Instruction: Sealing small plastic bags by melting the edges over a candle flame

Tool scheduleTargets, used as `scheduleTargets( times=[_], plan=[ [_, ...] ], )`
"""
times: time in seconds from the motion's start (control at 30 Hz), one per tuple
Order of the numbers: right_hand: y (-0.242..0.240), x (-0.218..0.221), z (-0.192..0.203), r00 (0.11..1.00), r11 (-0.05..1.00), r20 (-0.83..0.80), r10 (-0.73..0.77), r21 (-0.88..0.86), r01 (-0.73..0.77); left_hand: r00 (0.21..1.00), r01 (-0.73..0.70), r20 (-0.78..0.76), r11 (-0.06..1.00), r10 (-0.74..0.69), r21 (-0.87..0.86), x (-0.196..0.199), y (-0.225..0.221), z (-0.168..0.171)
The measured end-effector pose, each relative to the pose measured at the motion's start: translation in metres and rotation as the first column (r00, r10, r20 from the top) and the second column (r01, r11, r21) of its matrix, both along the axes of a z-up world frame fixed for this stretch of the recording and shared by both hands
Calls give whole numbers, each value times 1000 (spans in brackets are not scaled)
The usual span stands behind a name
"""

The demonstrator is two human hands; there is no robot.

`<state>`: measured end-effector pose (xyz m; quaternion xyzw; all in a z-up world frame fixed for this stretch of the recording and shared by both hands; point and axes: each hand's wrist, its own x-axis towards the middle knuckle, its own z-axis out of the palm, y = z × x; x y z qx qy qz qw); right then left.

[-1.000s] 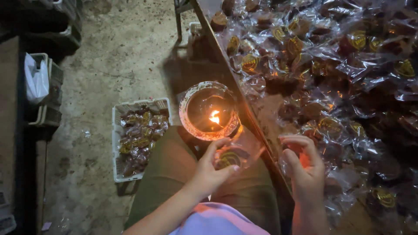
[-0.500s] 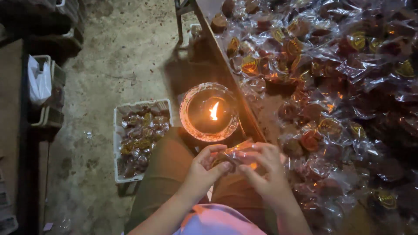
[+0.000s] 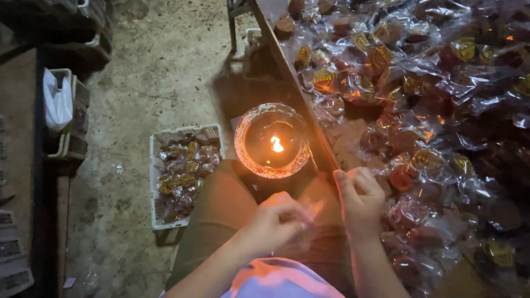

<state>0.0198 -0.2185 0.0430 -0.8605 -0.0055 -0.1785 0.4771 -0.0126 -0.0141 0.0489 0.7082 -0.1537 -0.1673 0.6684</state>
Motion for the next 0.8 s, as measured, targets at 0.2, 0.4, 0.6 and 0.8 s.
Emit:
scheduleTargets(
  times=[0.2,0.4,0.6,0.8],
  plan=[
    [37,-7,17,685,816,-635,357,568,102,904,-292,-348,953,247,-82,17,3,-58],
    [40,-8,-50,655,773,-593,468,635,23,716,-605,-472,794,515,-52,44,37,-81],
    [61,41,-117,726,736,-643,243,610,293,787,-469,-430,882,442,50,51,37,-180],
    [57,45,-143,703,814,-705,93,461,354,731,-465,-534,883,425,66,42,23,-164]
  ],
)
